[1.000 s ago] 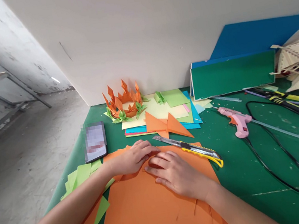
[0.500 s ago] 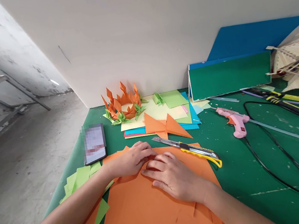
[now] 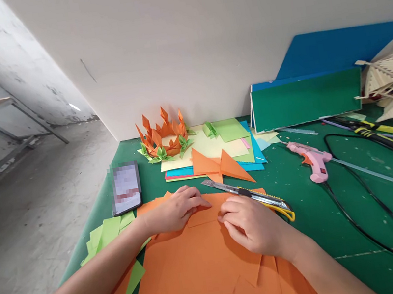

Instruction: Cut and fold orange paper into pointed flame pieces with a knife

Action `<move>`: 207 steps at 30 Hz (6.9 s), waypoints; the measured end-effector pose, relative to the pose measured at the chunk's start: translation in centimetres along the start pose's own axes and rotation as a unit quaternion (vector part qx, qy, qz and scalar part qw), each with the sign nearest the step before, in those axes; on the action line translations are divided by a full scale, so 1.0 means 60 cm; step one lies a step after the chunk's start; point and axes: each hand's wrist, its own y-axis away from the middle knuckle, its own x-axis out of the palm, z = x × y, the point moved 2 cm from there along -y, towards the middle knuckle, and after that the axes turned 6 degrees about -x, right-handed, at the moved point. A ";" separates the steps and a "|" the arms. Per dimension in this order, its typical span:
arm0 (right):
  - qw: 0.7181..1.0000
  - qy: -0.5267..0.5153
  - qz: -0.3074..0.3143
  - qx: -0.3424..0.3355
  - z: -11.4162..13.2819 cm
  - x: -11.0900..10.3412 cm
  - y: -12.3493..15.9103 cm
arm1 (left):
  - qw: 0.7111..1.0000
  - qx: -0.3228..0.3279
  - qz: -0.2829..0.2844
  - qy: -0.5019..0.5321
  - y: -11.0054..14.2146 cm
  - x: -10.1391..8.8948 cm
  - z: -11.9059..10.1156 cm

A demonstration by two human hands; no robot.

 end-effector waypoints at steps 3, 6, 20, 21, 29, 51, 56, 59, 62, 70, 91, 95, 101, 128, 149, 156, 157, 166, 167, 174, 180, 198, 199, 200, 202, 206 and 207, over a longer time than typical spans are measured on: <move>0.999 0.026 0.010 0.018 -0.009 -0.004 0.009 | 1.000 -0.003 -0.007 0.001 0.001 0.001 0.000; 0.997 0.068 0.015 0.033 -0.017 -0.006 0.018 | 1.000 0.004 -0.022 0.007 0.002 0.001 -0.001; 0.979 0.170 -0.073 0.081 -0.062 -0.016 0.028 | 0.999 0.005 -0.007 -0.041 0.002 -0.003 -0.006; 0.981 0.165 -0.068 0.079 -0.062 -0.015 0.028 | 0.999 0.006 -0.006 -0.044 0.002 -0.002 -0.005; 0.988 0.151 -0.043 -0.008 -0.040 -0.004 0.021 | 0.999 0.012 -0.032 0.003 0.004 -0.001 -0.005; 0.994 0.097 0.017 -0.041 -0.012 0.004 0.011 | 0.999 0.014 -0.034 -0.034 0.002 0.003 -0.008; 0.995 0.091 0.024 -0.044 0.002 0.022 -0.007 | 0.998 0.025 -0.041 -0.039 0.002 0.003 -0.010; 0.995 0.085 0.017 -0.043 0.005 0.018 -0.009 | 0.998 0.019 -0.042 -0.034 0.001 0.003 -0.010; 0.996 0.080 0.014 -0.022 0.001 0.000 -0.001 | 0.999 0.012 -0.037 -0.031 0.002 0.003 -0.010; 0.994 0.109 -0.016 -0.007 -0.018 -0.026 0.021 | 0.999 0.000 -0.027 -0.040 0.004 0.000 -0.014; 0.980 0.142 -0.030 0.133 -0.100 -0.037 0.064 | 0.998 0.022 -0.056 -0.020 0.010 -0.001 -0.012; 0.986 0.111 -0.023 0.124 -0.109 -0.046 0.073 | 0.998 0.031 -0.048 0.001 0.012 -0.003 -0.016; 0.995 0.053 -0.004 0.083 -0.114 -0.053 0.080 | 0.999 0.021 -0.049 -0.002 0.010 -0.002 -0.017; 0.997 0.018 0.032 0.071 -0.088 -0.037 0.061 | 0.999 0.024 -0.046 0.006 0.009 -0.003 -0.017; 0.994 -0.002 0.059 0.093 -0.103 -0.032 0.069 | 0.999 -0.023 -0.021 -0.010 0.001 -0.012 -0.002; 0.988 -0.021 0.096 0.116 -0.101 -0.044 0.073 | 0.999 -0.016 -0.032 0.018 0.002 -0.011 0.002; 0.988 -0.022 0.096 0.115 -0.100 -0.045 0.073 | 0.999 -0.017 -0.034 0.019 0.003 -0.011 0.003; 0.990 -0.013 0.096 0.107 -0.096 -0.044 0.073 | 0.999 -0.016 -0.029 0.028 0.005 -0.011 0.004; 0.990 -0.009 0.093 0.103 -0.094 -0.043 0.072 | 0.999 -0.016 -0.030 0.030 0.005 -0.011 0.003; 0.997 0.020 0.043 0.053 -0.082 -0.026 0.054 | 0.999 -0.021 -0.027 0.024 0.003 -0.013 0.001; 0.998 0.010 0.043 0.040 -0.081 -0.021 0.053 | 0.999 -0.018 -0.027 0.021 0.003 -0.014 0.000; 0.998 -0.007 0.051 0.047 -0.071 -0.015 0.054 | 0.998 -0.009 -0.035 0.048 0.004 -0.008 0.007; 0.998 -0.008 0.048 0.047 -0.070 -0.016 0.054 | 0.998 -0.009 -0.036 0.050 0.004 -0.007 0.007; 0.998 -0.008 0.043 0.045 -0.070 -0.016 0.053 | 0.998 -0.010 -0.036 0.052 0.005 -0.007 0.007; 0.999 -0.009 0.036 0.037 -0.068 -0.013 0.050 | 0.998 -0.013 -0.034 0.057 0.005 -0.007 0.006; 0.999 -0.011 0.031 0.021 -0.066 -0.004 0.044 | 0.998 -0.016 -0.035 0.057 0.004 -0.009 0.005; 0.999 -0.011 0.033 0.020 -0.065 -0.003 0.043 | 0.998 -0.016 -0.035 0.056 0.004 -0.010 0.005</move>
